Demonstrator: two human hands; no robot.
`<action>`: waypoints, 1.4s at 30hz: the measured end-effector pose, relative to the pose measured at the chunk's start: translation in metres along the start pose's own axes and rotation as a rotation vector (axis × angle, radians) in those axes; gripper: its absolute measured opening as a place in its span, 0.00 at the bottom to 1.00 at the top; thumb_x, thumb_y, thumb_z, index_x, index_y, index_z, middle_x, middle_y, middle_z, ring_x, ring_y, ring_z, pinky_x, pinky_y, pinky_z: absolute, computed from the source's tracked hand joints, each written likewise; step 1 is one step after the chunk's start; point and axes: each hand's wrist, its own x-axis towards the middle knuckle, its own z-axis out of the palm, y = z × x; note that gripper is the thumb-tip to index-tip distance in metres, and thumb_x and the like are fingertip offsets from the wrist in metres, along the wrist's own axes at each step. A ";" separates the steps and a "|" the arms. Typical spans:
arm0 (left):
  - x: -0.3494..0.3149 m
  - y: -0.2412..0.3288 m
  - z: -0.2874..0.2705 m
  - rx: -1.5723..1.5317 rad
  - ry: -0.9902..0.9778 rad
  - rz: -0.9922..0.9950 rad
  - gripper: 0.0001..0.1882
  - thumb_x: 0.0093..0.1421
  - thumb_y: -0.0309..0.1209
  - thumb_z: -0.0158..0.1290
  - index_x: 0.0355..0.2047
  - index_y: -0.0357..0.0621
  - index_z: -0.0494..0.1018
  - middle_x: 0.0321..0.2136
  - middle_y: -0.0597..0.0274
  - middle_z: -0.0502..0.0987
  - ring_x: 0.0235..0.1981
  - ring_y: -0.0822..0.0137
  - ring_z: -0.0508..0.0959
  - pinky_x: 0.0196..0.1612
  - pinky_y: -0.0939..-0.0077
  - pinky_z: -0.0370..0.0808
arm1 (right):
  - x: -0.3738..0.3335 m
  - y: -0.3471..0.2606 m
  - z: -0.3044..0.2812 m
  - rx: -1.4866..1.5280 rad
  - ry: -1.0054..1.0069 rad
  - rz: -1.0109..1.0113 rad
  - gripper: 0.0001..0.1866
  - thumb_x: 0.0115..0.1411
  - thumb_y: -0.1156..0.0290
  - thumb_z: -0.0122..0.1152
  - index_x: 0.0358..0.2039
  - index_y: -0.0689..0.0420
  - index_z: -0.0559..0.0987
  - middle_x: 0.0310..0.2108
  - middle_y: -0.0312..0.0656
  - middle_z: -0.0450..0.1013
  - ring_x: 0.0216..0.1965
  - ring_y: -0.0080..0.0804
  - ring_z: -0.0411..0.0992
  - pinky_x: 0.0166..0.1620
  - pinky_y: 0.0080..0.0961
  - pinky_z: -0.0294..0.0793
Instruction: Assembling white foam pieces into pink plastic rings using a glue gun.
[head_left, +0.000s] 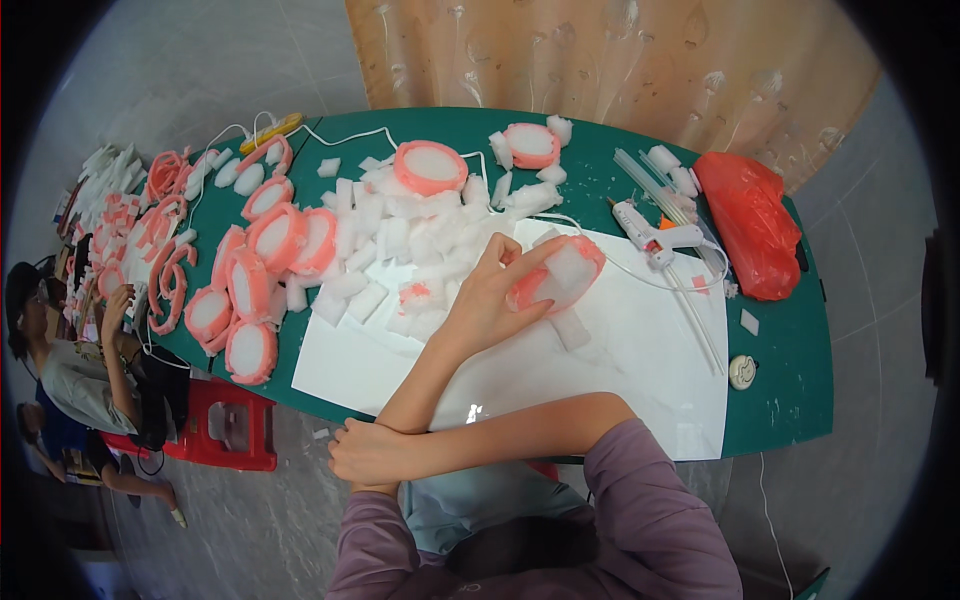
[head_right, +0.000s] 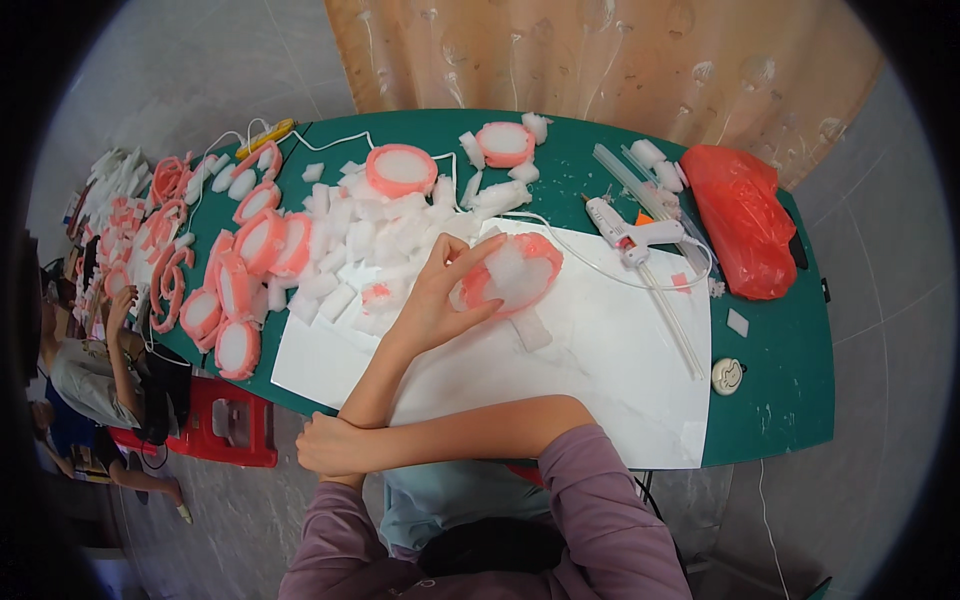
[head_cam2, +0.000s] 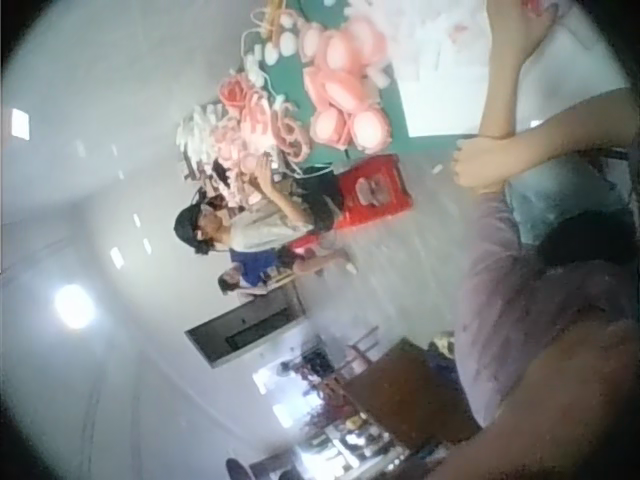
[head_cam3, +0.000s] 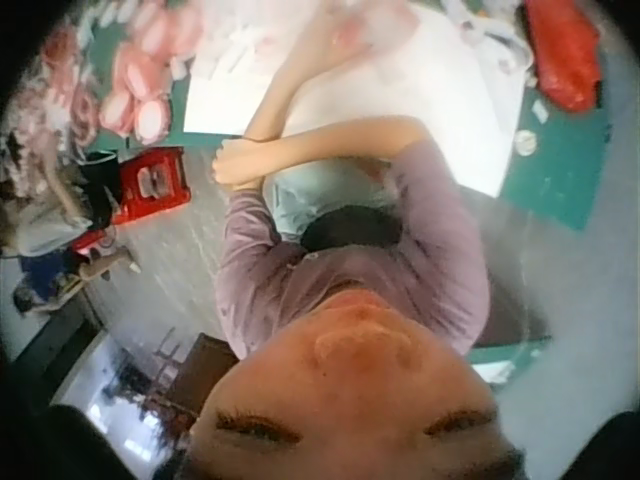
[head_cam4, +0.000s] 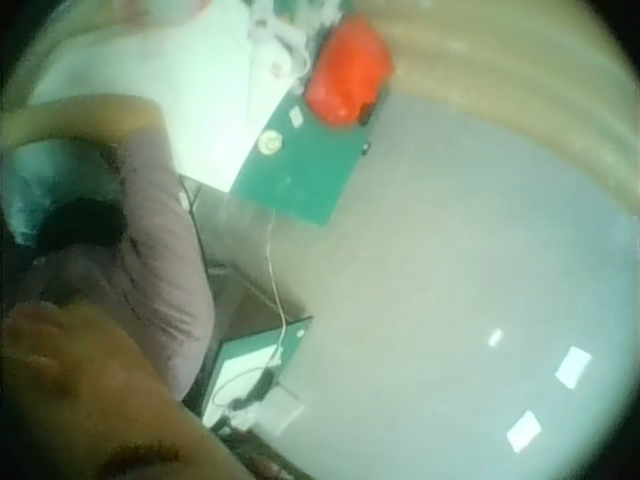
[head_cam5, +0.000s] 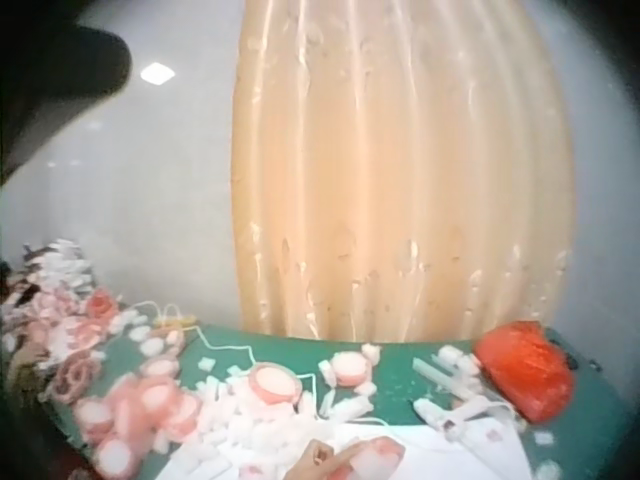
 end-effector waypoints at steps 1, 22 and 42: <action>0.000 0.000 0.000 -0.008 -0.005 -0.025 0.33 0.40 0.26 0.58 0.51 0.53 0.66 0.30 0.62 0.58 0.34 0.66 0.63 0.40 0.78 0.64 | 0.000 0.001 0.001 -0.006 0.053 -0.011 0.07 0.43 0.68 0.53 0.17 0.55 0.79 0.21 0.39 0.73 0.25 0.34 0.73 0.24 0.30 0.65; 0.002 -0.013 0.005 -0.253 0.183 -0.236 0.50 0.40 0.22 0.61 0.61 0.49 0.43 0.33 0.60 0.67 0.31 0.73 0.72 0.32 0.82 0.72 | 0.002 0.001 0.008 0.012 0.091 0.022 0.08 0.44 0.67 0.53 0.17 0.54 0.79 0.21 0.36 0.74 0.25 0.32 0.73 0.23 0.30 0.64; 0.044 -0.007 -0.032 -0.389 0.571 -0.319 0.31 0.52 0.26 0.54 0.55 0.46 0.54 0.31 0.63 0.72 0.30 0.78 0.72 0.30 0.85 0.71 | 0.013 -0.026 -0.084 -0.030 0.485 -0.080 0.07 0.43 0.68 0.53 0.20 0.57 0.73 0.23 0.36 0.67 0.29 0.28 0.66 0.33 0.24 0.60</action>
